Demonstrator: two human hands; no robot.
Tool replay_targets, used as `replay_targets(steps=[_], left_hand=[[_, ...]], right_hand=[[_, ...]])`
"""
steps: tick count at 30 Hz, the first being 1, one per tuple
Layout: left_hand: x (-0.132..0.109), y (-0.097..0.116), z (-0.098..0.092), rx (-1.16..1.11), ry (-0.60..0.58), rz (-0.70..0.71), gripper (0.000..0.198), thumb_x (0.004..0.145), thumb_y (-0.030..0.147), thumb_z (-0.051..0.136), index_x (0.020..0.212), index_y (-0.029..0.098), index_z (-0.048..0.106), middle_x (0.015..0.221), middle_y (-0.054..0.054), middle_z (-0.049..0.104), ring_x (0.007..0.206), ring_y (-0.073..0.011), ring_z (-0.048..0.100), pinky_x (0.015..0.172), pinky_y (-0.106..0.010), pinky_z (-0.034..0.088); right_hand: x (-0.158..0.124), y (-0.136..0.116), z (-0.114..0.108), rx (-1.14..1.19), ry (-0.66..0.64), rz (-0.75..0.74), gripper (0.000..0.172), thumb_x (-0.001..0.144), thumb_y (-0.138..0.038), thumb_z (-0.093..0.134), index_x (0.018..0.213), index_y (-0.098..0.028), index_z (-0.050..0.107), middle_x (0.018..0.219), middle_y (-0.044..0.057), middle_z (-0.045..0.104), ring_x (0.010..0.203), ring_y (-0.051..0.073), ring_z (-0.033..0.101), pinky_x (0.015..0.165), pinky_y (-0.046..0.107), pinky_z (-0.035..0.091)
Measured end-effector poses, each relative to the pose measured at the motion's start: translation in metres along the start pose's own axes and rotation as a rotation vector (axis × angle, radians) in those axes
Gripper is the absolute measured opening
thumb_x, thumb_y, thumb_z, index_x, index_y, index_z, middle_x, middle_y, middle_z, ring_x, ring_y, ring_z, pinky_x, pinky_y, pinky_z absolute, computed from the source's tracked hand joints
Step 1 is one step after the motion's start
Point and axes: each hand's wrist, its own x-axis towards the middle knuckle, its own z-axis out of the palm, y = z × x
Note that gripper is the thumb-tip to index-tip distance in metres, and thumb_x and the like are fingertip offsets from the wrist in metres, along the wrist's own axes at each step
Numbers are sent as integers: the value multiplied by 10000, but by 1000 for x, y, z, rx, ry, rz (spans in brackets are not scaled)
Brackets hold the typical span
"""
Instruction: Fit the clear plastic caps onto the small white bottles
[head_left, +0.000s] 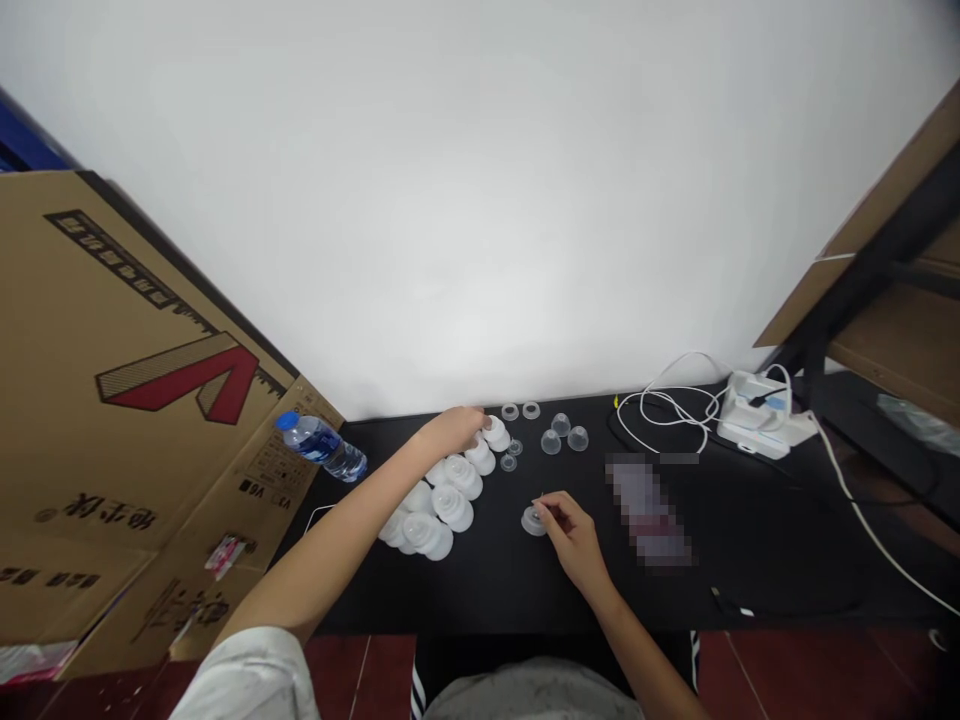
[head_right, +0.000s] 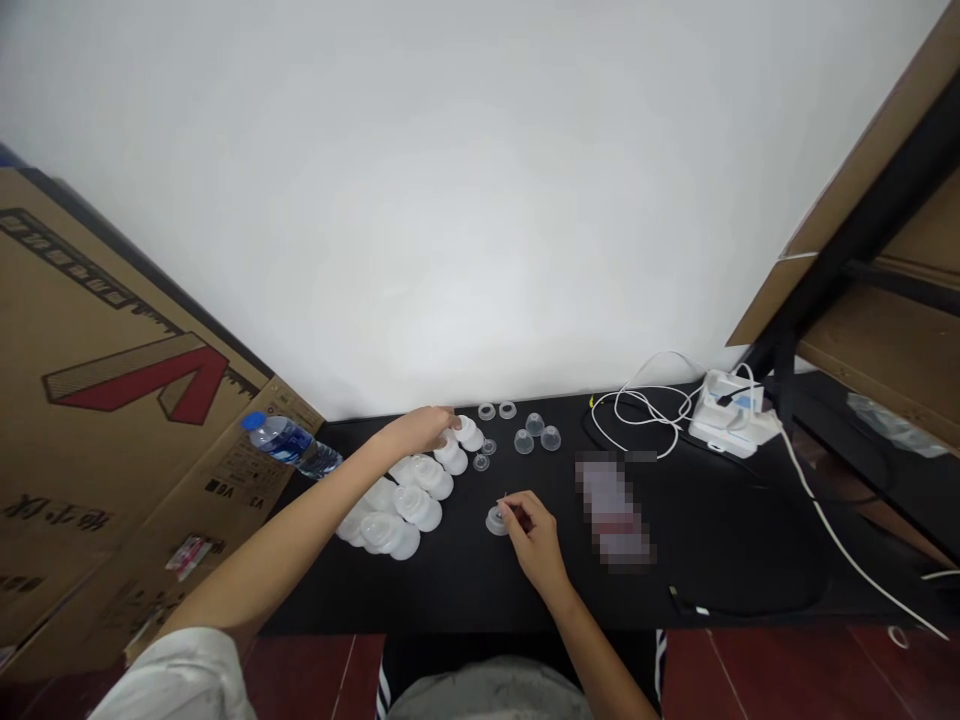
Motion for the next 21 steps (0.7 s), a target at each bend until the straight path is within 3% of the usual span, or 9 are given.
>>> replay_targets(steps=[5, 8, 14, 18, 21], left_hand=[[-3, -5, 1, 41, 42, -45, 607, 855, 91, 742, 1438, 222, 640, 1395, -143, 733, 1082, -315, 775, 873, -362, 527], [-5, -5, 2, 66, 79, -70, 627, 844, 93, 777, 1427, 229, 590, 1375, -141, 699, 1030, -299, 758, 862, -371, 516], [-5, -9, 0, 144, 217, 19, 401, 807, 146, 880, 1147, 205, 676, 1334, -142, 619, 1186, -328, 611, 987, -429, 421], [-4, -13, 0, 79, 213, 68, 154, 795, 113, 870, 834, 179, 736, 1252, -136, 642, 1193, -334, 562, 992, -449, 371], [-6, -15, -1, 43, 216, 54, 126, 793, 95, 852, 771, 177, 759, 1259, -137, 666, 1190, -334, 569, 982, -456, 373]], right_hand=[[0, 4, 1, 17, -14, 0, 318, 1055, -531, 696, 1022, -232, 799, 957, 74, 741, 825, 233, 686, 702, 320, 526], [0, 4, 1, 23, -5, 4, 318, 1047, -533, 705, 1014, -231, 800, 947, 72, 739, 816, 231, 684, 706, 322, 529], [0, 2, -1, 20, -5, 12, 322, 1047, -534, 704, 1004, -231, 804, 923, 66, 729, 812, 229, 673, 714, 321, 529], [0, 0, -1, 21, 5, 11, 329, 1041, -539, 710, 994, -230, 810, 917, 66, 733, 811, 228, 676, 711, 317, 531], [1, -2, -1, 18, 13, 9, 343, 1039, -551, 709, 990, -229, 815, 914, 69, 738, 808, 229, 679, 706, 316, 536]])
